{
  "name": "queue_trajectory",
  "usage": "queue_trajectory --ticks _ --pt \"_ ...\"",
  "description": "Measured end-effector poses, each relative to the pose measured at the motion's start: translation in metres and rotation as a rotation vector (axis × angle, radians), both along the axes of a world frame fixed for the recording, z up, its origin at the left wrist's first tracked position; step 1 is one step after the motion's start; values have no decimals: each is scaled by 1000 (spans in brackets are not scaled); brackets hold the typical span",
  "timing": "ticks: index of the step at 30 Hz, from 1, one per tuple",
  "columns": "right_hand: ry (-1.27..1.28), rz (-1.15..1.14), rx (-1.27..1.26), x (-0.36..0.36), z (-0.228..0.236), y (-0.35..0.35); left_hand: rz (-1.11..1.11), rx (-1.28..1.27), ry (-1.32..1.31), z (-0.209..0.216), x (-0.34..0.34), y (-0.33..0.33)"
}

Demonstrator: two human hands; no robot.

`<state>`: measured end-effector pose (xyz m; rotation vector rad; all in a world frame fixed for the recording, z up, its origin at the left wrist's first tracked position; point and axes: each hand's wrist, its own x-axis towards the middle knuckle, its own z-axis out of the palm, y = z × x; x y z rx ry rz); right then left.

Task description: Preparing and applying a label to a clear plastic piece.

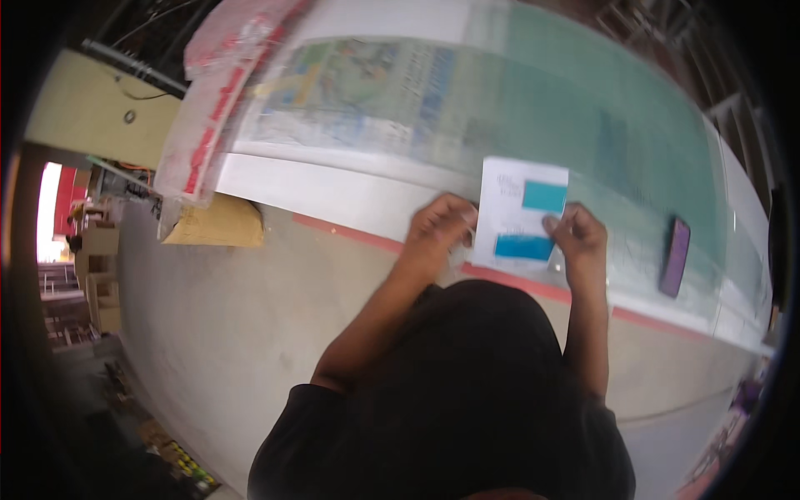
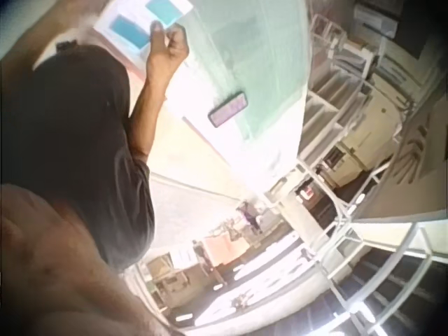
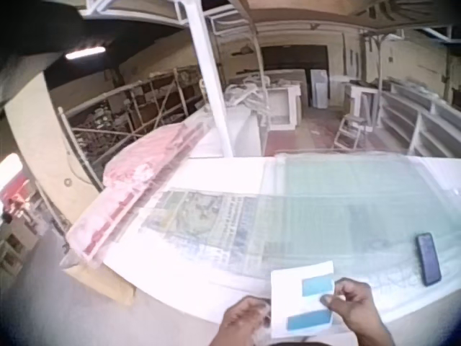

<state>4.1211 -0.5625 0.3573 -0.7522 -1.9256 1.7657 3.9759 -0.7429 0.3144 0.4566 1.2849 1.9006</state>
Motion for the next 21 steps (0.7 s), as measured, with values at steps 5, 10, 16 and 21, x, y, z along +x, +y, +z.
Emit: queue_trajectory --ticks 5,10,16,21 --pt "0 -229 49 60 -34 52 4 251 -465 -1 6 23" --pt "-188 -362 205 111 -45 83 -64 316 -471 5 21 34" --pt "-175 -429 796 104 -9 40 -125 299 -480 13 27 45" --pt "-1 146 882 56 17 -24 -31 232 -504 16 30 60"
